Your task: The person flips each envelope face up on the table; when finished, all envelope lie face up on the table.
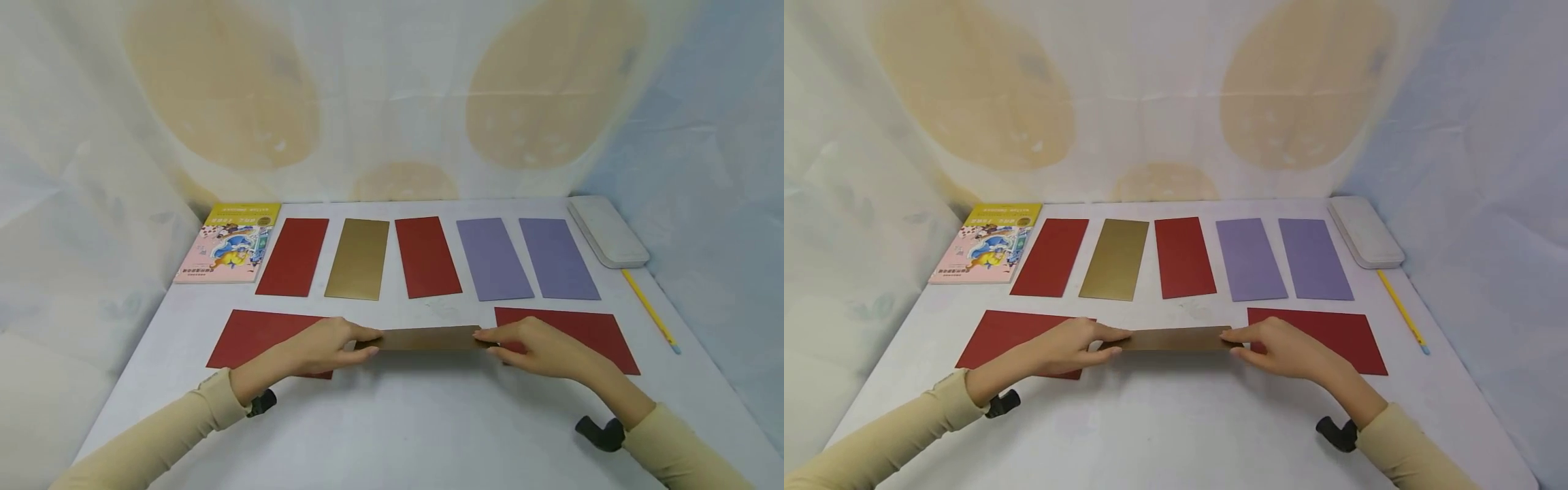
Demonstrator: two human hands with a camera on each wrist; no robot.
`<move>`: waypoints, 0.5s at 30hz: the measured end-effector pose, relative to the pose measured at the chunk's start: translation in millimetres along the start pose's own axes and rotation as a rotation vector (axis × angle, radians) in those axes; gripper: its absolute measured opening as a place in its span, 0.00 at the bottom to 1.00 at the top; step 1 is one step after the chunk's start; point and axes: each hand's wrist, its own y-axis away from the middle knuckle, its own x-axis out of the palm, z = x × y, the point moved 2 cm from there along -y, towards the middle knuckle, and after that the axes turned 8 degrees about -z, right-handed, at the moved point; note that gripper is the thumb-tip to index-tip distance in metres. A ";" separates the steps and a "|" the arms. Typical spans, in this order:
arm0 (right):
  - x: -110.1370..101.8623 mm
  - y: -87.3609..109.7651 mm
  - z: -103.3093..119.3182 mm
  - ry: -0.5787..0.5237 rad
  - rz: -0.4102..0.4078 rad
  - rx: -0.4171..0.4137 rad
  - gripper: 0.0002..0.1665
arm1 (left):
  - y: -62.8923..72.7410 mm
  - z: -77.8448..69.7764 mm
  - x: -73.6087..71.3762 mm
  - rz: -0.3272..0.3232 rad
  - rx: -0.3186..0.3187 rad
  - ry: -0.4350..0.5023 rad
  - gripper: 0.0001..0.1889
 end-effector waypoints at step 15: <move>-17.0 -24.0 -12.0 -0.062 -0.147 0.076 0.13 | -7.2 -5.4 -11.2 -0.458 0.218 -0.065 0.15</move>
